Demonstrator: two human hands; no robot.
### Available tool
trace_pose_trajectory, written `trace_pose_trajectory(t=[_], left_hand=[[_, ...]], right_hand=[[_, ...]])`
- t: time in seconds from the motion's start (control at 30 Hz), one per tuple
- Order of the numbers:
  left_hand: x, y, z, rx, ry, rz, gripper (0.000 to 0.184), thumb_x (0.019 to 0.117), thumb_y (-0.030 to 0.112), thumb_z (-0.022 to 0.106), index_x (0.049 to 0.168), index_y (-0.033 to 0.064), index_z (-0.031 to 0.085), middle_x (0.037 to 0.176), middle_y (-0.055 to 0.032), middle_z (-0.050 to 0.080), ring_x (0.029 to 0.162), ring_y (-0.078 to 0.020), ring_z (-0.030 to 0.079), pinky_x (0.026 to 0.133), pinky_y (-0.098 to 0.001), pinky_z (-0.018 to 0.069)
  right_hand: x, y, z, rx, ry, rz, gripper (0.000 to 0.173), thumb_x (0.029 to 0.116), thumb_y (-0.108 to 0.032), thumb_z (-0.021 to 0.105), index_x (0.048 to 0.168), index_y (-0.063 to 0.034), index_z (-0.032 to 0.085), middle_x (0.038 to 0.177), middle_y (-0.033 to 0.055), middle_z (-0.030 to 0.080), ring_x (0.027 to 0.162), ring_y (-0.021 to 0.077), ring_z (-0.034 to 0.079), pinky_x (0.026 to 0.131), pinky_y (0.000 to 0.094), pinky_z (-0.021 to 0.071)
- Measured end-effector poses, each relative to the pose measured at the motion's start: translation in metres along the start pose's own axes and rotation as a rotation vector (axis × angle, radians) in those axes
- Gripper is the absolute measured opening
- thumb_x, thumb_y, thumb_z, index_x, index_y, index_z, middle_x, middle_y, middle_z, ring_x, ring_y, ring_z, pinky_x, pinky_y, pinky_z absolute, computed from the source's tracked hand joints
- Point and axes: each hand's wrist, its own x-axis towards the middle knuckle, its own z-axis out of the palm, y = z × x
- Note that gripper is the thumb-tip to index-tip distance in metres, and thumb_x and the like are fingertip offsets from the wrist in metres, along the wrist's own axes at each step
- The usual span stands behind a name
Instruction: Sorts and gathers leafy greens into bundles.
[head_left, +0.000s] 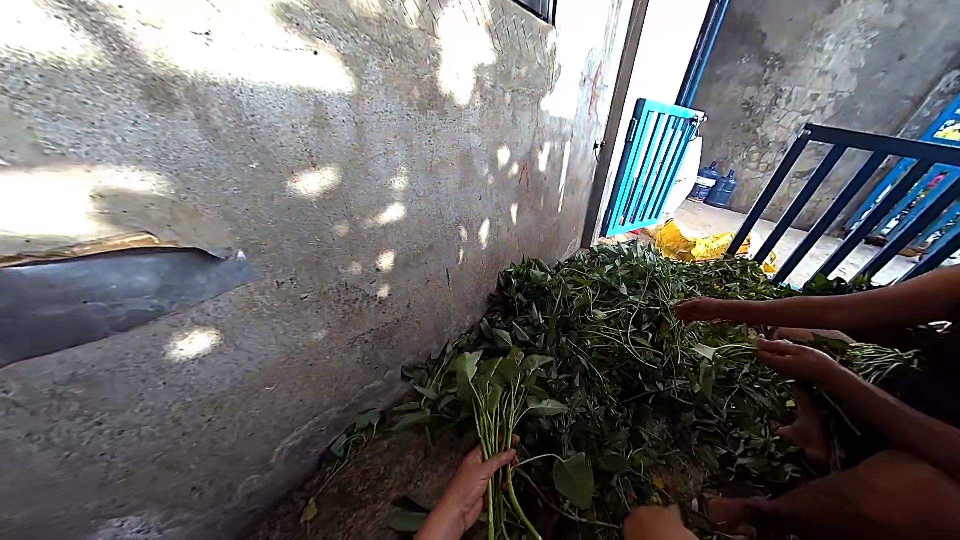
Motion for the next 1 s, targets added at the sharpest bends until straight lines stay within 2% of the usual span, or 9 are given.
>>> trace_pose_trajectory(t=[0.07,0.13,0.2,0.3,0.43,0.57,0.63,0.8,1.0], left_hand=[[-0.003,-0.002,0.003,0.033,-0.012,0.010,0.027,0.0995,0.003,0.060,0.126,0.0024,0.060,0.092,-0.0080,0.069,0.070,-0.0142,0.065,0.059,-0.0268,0.0551],[-0.008,-0.003,0.008,0.063,-0.007,0.026,0.029,0.0985,0.004,0.062,0.127,0.0030,0.060,0.097,-0.0079,0.069,0.074,-0.0144,0.066,0.062,-0.0280,0.0563],[-0.014,-0.004,0.012,0.086,0.021,0.055,0.030,0.0970,0.005,0.065,0.126,0.0022,0.060,0.103,-0.0090,0.070,0.078,-0.0148,0.067,0.064,-0.0288,0.0568],[-0.014,-0.005,0.006,0.104,0.130,0.092,0.028,0.0960,0.004,0.067,0.124,0.0003,0.061,0.102,-0.0112,0.072,0.078,-0.0162,0.068,0.064,-0.0288,0.0563],[-0.008,-0.008,-0.022,0.150,0.378,0.030,0.029,0.0963,0.004,0.068,0.123,-0.0020,0.060,0.090,-0.0111,0.070,0.069,-0.0158,0.065,0.057,-0.0280,0.0527],[0.007,0.008,-0.062,0.038,0.628,0.077,0.030,0.1002,0.004,0.063,0.128,-0.0043,0.054,0.089,-0.0122,0.065,0.068,-0.0162,0.063,0.062,-0.0299,0.0544],[0.009,0.019,-0.059,-0.113,0.648,0.085,0.030,0.1046,0.005,0.055,0.132,-0.0035,0.045,0.083,-0.0125,0.061,0.063,-0.0183,0.065,0.060,-0.0328,0.0599],[0.009,0.035,-0.034,-0.235,0.620,0.044,0.021,0.1047,0.005,0.054,0.124,-0.0026,0.052,0.089,-0.0145,0.067,0.059,-0.0178,0.064,0.055,-0.0310,0.0570],[0.007,0.060,-0.032,-0.197,0.611,0.444,0.022,0.1061,0.005,0.052,0.127,0.0036,0.047,0.085,-0.0083,0.067,0.059,-0.0161,0.065,0.056,-0.0303,0.0593]], right_hand=[[0.033,-0.013,-0.002,0.081,0.375,-0.284,0.043,0.1057,-0.038,0.051,0.108,0.0010,0.070,0.111,0.0232,0.071,0.111,0.0411,0.067,0.098,0.0634,0.0478],[0.060,-0.039,-0.005,0.153,0.695,-0.499,0.035,0.1049,-0.033,0.053,0.115,-0.0032,0.069,0.118,0.0156,0.070,0.118,0.0330,0.065,0.102,0.0555,0.0473],[0.082,-0.060,-0.002,0.151,0.590,-0.502,0.042,0.1071,-0.033,0.051,0.136,-0.0033,0.061,0.137,0.0167,0.063,0.137,0.0344,0.052,0.116,0.0592,0.0334],[0.105,-0.085,0.025,0.170,0.574,-0.479,0.038,0.1103,-0.028,0.043,0.120,0.0011,0.065,0.117,0.0196,0.071,0.118,0.0351,0.065,0.106,0.0561,0.0428],[0.107,-0.109,0.066,0.215,0.361,-0.487,0.035,0.1114,-0.022,0.038,0.122,0.0016,0.062,0.117,0.0215,0.070,0.116,0.0358,0.067,0.105,0.0542,0.0459],[0.095,-0.085,0.092,-0.097,-0.204,-0.421,0.035,0.1069,-0.015,0.048,0.130,0.0077,0.062,0.133,0.0310,0.062,0.129,0.0495,0.056,0.110,0.0724,0.0350],[0.097,-0.065,0.083,-0.272,-0.434,-0.321,0.041,0.1055,-0.023,0.051,0.132,0.0068,0.062,0.139,0.0321,0.058,0.134,0.0505,0.052,0.106,0.0730,0.0384],[0.178,-0.017,0.077,0.158,0.033,-0.078,0.038,0.1025,-0.021,0.056,0.134,-0.0005,0.062,0.138,0.0252,0.060,0.128,0.0432,0.059,0.103,0.0637,0.0483],[0.219,0.004,0.114,0.095,0.160,-0.095,0.038,0.1002,-0.021,0.061,0.133,-0.0024,0.065,0.142,0.0214,0.059,0.138,0.0418,0.049,0.112,0.0594,0.0411]])
